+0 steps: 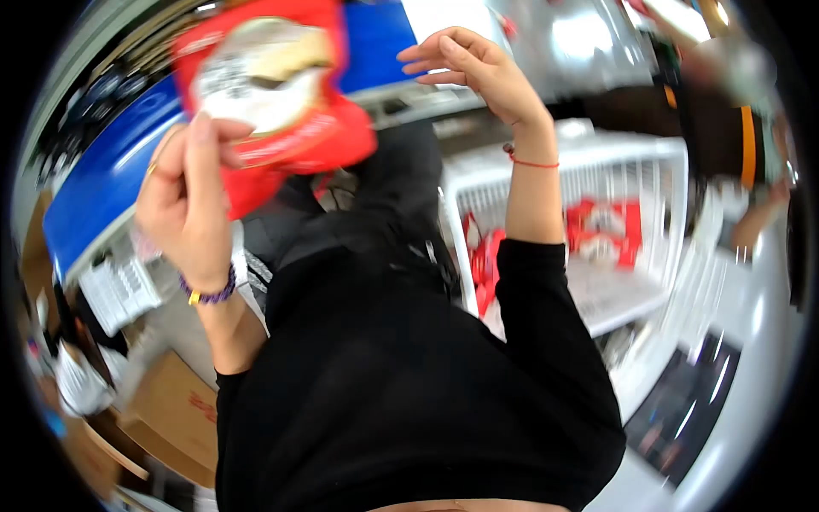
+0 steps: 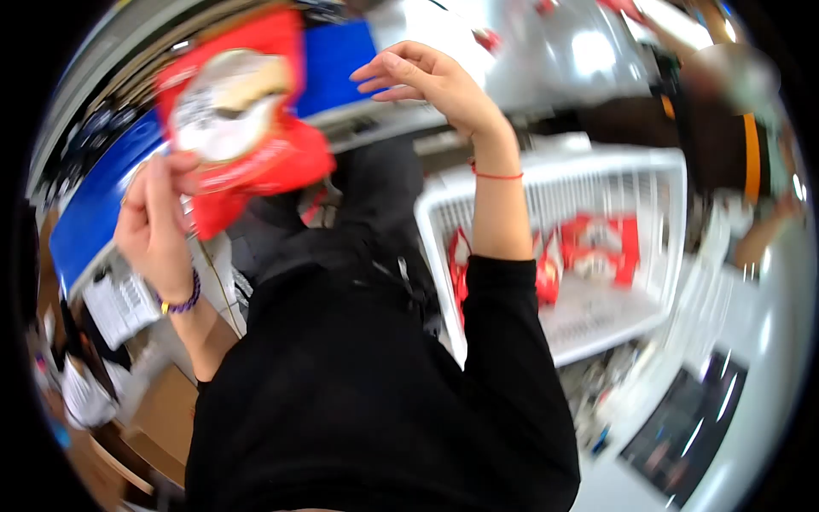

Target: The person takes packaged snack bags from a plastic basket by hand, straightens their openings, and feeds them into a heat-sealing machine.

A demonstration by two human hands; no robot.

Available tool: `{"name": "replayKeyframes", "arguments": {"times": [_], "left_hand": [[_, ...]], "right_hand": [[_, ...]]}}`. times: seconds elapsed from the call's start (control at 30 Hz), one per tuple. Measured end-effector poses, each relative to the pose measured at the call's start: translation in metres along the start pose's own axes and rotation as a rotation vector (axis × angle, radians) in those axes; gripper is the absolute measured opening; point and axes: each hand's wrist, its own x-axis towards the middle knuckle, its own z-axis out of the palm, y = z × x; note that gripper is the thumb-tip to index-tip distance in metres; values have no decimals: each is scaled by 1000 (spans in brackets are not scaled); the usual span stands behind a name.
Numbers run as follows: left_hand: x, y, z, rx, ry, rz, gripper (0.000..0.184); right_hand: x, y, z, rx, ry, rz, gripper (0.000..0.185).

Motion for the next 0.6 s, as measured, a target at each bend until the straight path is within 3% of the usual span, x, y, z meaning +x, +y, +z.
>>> {"name": "replayKeyframes", "arguments": {"times": [0.07,0.1,0.13,0.17,0.2,0.23,0.27,0.3,0.33,0.37,0.4,0.43,0.47,0.5,0.57,0.6], "left_hand": [[-14,13,29,-34,-250,-26,26],[-15,14,28,-25,-284,-62,26],[-15,14,38,-57,-348,-77,25],[-18,16,51,-66,-457,-56,24],[-16,17,53,-52,-523,-50,22],[-14,22,58,-61,-572,-56,20],[-9,25,73,-44,-630,-45,20],[-12,24,70,-58,-709,-70,18],[-10,29,74,-60,-758,-71,17],[-11,32,80,-64,-812,-46,15],[-13,32,84,-64,-852,-10,14],[-15,26,85,-59,-896,29,12],[-15,27,86,-43,-914,79,10],[-14,29,94,5,-943,88,10],[-23,23,91,-22,-930,117,14],[-20,18,99,-12,-921,99,14]], "right_hand": [[-118,34,-39,88,54,360,40],[-125,36,-34,87,133,368,42],[-154,55,-34,59,276,541,40],[-217,123,-31,-186,491,756,37],[-219,118,-26,-108,589,753,37],[-255,182,-29,-734,462,767,36],[-284,238,-25,-810,537,825,45],[-280,236,-22,-731,439,981,57],[-290,233,39,-825,813,910,63],[-312,282,52,-1035,925,610,73],[-309,273,63,-1076,949,568,89],[-314,292,66,-973,796,837,74],[-312,299,78,-1055,922,881,56],[-315,304,72,-1063,830,995,43],[-317,321,65,-961,760,1114,31],[-315,296,47,-837,666,1007,31]]}}
